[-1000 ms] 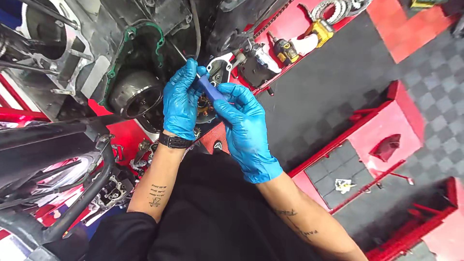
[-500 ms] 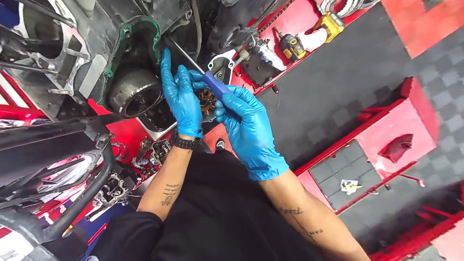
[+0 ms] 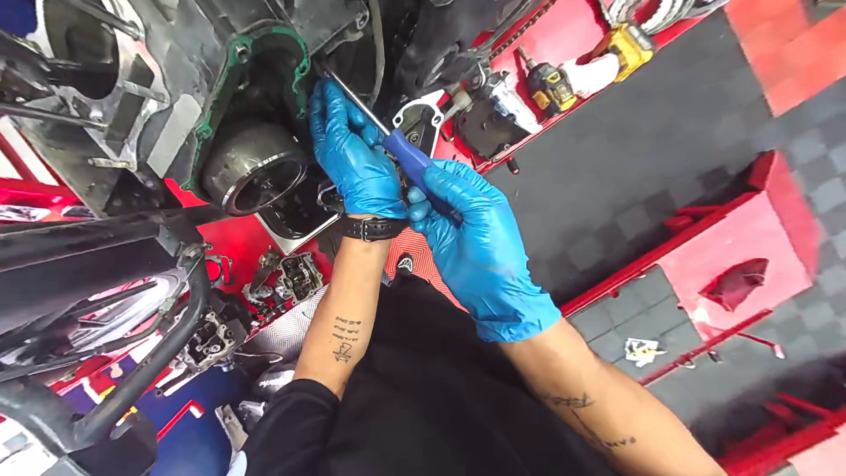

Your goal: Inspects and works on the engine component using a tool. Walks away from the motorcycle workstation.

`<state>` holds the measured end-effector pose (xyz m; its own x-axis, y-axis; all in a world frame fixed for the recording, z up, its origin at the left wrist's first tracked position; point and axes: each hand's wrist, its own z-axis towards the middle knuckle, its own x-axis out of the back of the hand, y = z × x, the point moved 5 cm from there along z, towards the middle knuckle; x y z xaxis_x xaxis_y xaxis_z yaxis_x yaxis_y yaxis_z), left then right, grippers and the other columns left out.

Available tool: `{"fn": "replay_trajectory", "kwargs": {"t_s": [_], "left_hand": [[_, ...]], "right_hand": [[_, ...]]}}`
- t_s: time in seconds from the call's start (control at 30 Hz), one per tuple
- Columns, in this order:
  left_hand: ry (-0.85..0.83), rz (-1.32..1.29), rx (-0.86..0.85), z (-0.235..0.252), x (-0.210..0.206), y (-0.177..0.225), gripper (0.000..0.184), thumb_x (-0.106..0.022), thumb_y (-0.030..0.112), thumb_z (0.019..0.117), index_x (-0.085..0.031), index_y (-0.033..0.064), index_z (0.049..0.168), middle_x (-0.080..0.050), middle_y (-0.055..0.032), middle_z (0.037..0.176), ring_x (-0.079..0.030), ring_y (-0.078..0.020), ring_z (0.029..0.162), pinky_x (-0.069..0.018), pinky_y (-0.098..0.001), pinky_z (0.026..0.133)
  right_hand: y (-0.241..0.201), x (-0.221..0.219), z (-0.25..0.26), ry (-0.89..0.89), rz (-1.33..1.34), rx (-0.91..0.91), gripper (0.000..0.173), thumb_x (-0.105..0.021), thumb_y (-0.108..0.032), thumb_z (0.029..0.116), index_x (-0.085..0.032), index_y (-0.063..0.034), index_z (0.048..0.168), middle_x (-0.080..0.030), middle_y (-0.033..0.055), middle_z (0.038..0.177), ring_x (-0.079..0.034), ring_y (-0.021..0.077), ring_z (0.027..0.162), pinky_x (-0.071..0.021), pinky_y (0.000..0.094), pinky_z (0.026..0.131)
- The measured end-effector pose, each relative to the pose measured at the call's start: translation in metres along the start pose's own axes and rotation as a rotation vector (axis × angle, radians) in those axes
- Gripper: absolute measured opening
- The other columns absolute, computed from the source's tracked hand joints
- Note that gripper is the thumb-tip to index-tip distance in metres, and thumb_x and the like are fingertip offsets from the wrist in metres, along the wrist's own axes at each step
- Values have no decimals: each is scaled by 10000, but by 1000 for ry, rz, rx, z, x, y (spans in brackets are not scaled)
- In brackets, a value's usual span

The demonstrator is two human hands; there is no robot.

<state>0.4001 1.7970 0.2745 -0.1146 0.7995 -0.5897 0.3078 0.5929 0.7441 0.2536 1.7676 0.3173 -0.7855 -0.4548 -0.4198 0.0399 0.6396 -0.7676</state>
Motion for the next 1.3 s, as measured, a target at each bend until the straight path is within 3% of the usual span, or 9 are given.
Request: {"fn": "replay_trajectory", "kwargs": {"t_s": [0.23, 0.5, 0.73, 0.9, 0.97, 1.07, 1.17, 1.23, 1.3], "left_hand": [[-179, -382, 87, 5, 0, 4, 154, -351, 121, 1100, -476, 98, 1013, -300, 69, 540, -283, -45, 377, -296, -180, 360], [-270, -500, 192, 10, 2, 0, 405, -380, 205, 1106, -440, 135, 712, -327, 50, 484, -324, -75, 374, -328, -207, 388], [-226, -387, 186, 10, 5, 3, 398, -381, 204, 1109, -432, 146, 719, -320, 50, 494, -337, -89, 389, -359, -216, 411], [-176, -282, 183, 6, 5, 7, 415, -389, 222, 1114, -415, 143, 707, -331, 40, 491, -352, -93, 385, -392, -222, 406], [-164, -284, 186, 6, 4, 9, 360, -385, 208, 1111, -442, 142, 762, -330, 52, 507, -342, -81, 385, -377, -207, 397], [-161, -319, 206, 8, 3, 7, 299, -390, 204, 1110, -467, 140, 828, -314, 65, 520, -313, -64, 384, -341, -191, 383], [-157, -313, 211, 7, 3, 8, 278, -386, 202, 1111, -481, 131, 859, -320, 64, 526, -313, -56, 382, -339, -184, 377], [-151, -285, 223, 6, 4, 9, 299, -389, 206, 1109, -468, 138, 829, -332, 60, 530, -319, -58, 384, -349, -188, 377], [-152, -285, 227, 6, 4, 10, 264, -389, 200, 1108, -487, 124, 875, -332, 59, 536, -317, -57, 385, -347, -186, 376]], "right_hand": [[-1, 2, 3, 16, -10, -35, 94, -563, -81, 1033, -644, -41, 1060, -664, 46, 805, -635, 93, 644, -555, 203, 585], [-1, 3, 6, 26, -11, -70, 165, -498, -164, 1072, -629, -63, 1057, -663, 53, 808, -636, 102, 644, -551, 212, 578], [-4, 0, 4, -117, -334, 433, 296, -674, 35, 902, -647, -9, 1193, -662, 42, 972, -644, 102, 797, -574, 237, 678], [1, -9, 8, -97, -153, -150, 285, -406, -196, 1085, -649, -51, 1045, -701, 64, 776, -582, 70, 515, -431, 170, 418], [-2, -11, 8, -114, -204, -34, 267, -445, -143, 1074, -679, -30, 1014, -694, 57, 747, -540, 54, 487, -403, 165, 408], [-9, -11, 7, -148, -376, 376, 236, -661, 14, 930, -694, 4, 1163, -679, 18, 838, -600, 56, 623, -529, 192, 540], [-10, -11, 5, -150, -323, 172, 195, -560, -99, 1030, -688, -48, 1168, -661, 20, 815, -547, 56, 555, -462, 177, 472], [-8, -14, 5, -148, -287, -73, 307, -406, -236, 1095, -666, -89, 1022, -691, 28, 754, -541, 51, 489, -414, 167, 414], [-8, -16, 6, -138, -325, 7, 248, -471, -139, 1065, -689, -56, 979, -683, 29, 725, -527, 45, 481, -413, 167, 414]]}}
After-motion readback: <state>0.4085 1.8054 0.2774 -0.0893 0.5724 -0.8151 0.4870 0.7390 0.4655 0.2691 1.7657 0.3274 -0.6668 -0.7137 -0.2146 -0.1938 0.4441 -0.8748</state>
